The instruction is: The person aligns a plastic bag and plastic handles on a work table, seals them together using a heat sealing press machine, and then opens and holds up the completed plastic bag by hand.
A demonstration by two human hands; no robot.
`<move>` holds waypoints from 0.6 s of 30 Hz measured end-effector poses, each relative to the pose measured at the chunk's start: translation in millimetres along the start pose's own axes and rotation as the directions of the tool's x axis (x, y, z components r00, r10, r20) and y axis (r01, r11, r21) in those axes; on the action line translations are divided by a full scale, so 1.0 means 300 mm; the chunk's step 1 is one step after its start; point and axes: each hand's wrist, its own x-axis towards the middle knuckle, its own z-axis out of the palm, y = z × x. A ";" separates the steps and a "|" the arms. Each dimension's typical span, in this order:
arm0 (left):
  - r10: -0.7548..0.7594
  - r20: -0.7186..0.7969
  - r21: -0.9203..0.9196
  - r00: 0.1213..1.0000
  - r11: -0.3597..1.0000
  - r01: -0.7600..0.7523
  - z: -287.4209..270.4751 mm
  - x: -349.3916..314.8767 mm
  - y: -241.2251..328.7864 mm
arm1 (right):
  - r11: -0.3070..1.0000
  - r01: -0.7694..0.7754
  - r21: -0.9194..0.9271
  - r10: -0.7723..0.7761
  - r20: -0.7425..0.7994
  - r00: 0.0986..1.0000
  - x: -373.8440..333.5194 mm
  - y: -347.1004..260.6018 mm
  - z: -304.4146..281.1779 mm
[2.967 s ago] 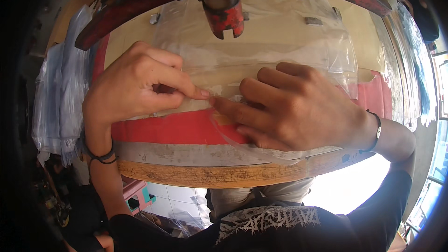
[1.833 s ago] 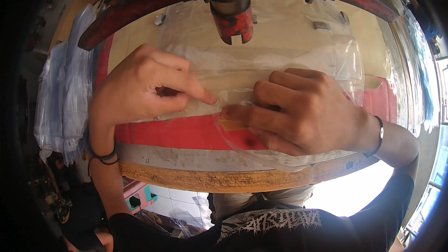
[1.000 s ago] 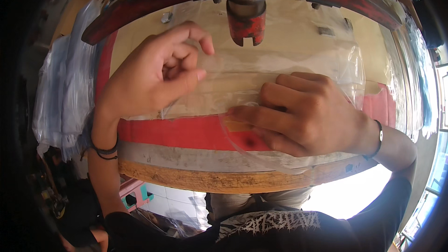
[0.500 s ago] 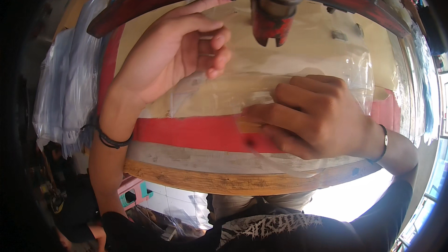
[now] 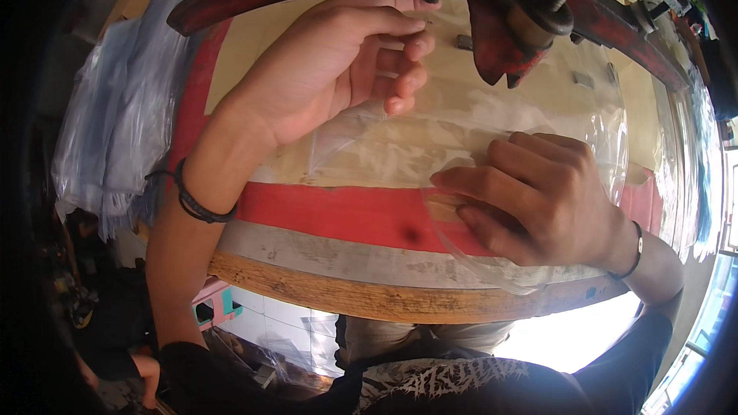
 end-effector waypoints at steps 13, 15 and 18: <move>-0.051 0.009 0.106 0.999 0.993 0.050 0.013 -0.012 0.028 | 0.999 -0.006 0.033 0.005 0.019 1.000 -0.008 0.009 -0.012; -0.062 0.021 0.144 0.998 0.988 0.058 0.010 -0.020 0.045 | 0.999 -0.012 0.030 0.011 0.042 0.999 -0.015 0.015 -0.019; -0.118 0.000 0.599 0.993 0.795 0.095 -0.004 -0.027 0.061 | 0.999 -0.014 0.029 0.013 0.033 0.999 -0.028 0.023 -0.017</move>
